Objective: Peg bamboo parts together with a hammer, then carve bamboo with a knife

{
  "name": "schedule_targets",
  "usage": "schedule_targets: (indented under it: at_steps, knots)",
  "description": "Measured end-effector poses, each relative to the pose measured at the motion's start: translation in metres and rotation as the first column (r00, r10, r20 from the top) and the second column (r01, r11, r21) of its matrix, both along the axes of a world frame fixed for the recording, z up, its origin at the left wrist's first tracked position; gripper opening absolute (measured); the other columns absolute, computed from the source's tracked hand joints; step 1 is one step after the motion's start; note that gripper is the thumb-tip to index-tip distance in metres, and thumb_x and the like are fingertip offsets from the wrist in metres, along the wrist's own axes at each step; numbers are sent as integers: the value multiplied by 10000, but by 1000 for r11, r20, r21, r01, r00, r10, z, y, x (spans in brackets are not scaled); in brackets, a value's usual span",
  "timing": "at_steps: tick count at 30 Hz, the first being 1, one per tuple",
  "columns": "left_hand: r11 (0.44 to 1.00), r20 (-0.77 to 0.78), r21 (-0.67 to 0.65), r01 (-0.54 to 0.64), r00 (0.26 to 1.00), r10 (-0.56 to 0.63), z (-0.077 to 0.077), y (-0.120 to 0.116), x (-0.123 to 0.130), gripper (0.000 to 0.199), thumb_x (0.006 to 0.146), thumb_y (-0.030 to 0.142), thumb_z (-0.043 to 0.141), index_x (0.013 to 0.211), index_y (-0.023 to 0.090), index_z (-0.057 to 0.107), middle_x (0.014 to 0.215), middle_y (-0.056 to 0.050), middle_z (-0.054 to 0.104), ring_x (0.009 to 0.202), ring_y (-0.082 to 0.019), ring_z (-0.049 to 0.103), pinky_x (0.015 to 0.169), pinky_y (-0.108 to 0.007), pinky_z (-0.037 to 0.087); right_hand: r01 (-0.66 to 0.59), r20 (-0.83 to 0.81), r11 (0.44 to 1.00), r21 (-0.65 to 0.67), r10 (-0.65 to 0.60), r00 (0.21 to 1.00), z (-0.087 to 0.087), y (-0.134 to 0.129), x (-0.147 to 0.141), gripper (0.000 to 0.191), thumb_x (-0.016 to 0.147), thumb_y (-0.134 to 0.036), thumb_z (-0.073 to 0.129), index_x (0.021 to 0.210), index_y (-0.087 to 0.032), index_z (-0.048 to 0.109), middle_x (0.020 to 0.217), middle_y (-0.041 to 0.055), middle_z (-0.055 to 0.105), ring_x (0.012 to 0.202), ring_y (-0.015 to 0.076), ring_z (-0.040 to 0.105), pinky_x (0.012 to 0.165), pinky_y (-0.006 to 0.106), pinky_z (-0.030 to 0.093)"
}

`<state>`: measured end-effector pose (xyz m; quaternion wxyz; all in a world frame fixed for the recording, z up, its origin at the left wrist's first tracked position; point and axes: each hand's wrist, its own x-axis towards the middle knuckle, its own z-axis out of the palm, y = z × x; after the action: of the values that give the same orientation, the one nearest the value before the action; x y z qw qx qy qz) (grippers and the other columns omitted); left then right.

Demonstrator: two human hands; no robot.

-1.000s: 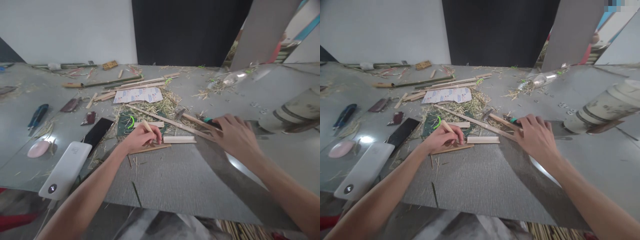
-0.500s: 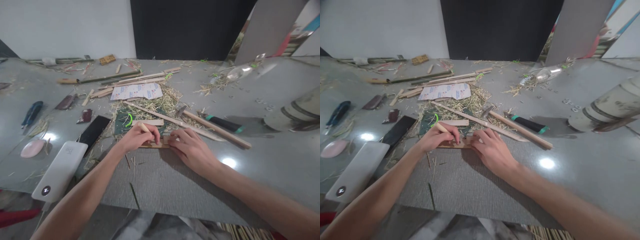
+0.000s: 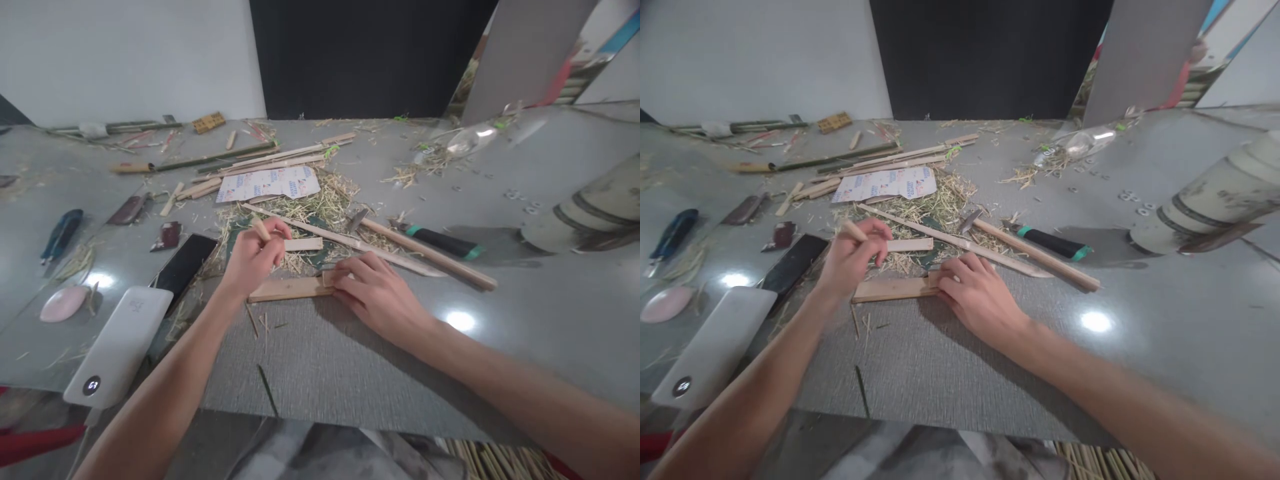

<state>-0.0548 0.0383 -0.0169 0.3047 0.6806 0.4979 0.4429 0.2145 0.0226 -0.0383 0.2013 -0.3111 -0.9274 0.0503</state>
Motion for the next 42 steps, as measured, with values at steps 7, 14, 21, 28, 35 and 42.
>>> schedule_targets:
  at_steps: [7, 14, 21, 28, 35, 42]
  knots:
    - [987, -679, 14, -161, 723, 127, -6, 2, 7, 194, 975, 239, 590, 1159, 226, 649, 743, -30, 702, 594, -194, 604, 534, -271, 311, -59, -81, 997, 48, 63, 995, 0, 3, 3, 116, 1062, -162, 579, 999, -177, 675, 1119, 57, 675, 1030, 215, 573, 900, 399, 437]
    - [968, -537, 233, -89, 818, 204, 4, -16, 19, 202, 982, 252, 647, 1172, 196, 685, 1063, -80, 728, 690, -167, 603, 637, -304, 431, -195, -582, 933, -301, -18, 813, 17, -4, 4, 74, 1036, -187, 638, 1108, -201, 627, 1147, 49, 676, 1057, 153, 631, 895, 298, 495]
    - [882, -51, 347, 318, 946, -321, 16, -32, 43, 247, 949, 260, 758, 1192, 223, 729, 931, -33, 708, 703, -129, 561, 613, -260, 466, -402, -731, 763, -506, -133, 669, 21, -11, 8, 85, 1053, -232, 621, 1118, -194, 659, 1113, 61, 684, 1049, 159, 656, 896, 293, 536]
    - [910, 119, 264, 319, 926, -359, 5, -34, 53, 154, 893, 133, 809, 987, 225, 729, 805, 7, 656, 677, -113, 577, 598, -247, 465, -452, -730, 728, -515, -96, 676, 23, -15, 8, 110, 1076, -213, 560, 1112, -194, 663, 1137, 72, 685, 1052, 168, 652, 932, 347, 541]
    - [889, 75, 262, 376, 910, -407, 12, -39, 59, 174, 866, 110, 828, 885, 202, 681, 770, 23, 640, 652, -96, 530, 588, -238, 430, -405, -756, 817, -411, -57, 652, 31, -19, 4, 39, 1032, -210, 644, 1054, -209, 676, 968, 30, 658, 875, 135, 610, 803, 293, 503]
    - [882, 129, 259, 394, 891, -436, 12, -40, 60, 113, 914, 211, 808, 889, 214, 698, 753, 7, 658, 650, -118, 551, 594, -267, 447, -481, -773, 732, -483, -97, 627, 28, -23, 3, 53, 1065, -239, 601, 1036, -215, 638, 992, 37, 607, 912, 139, 592, 796, 287, 518]
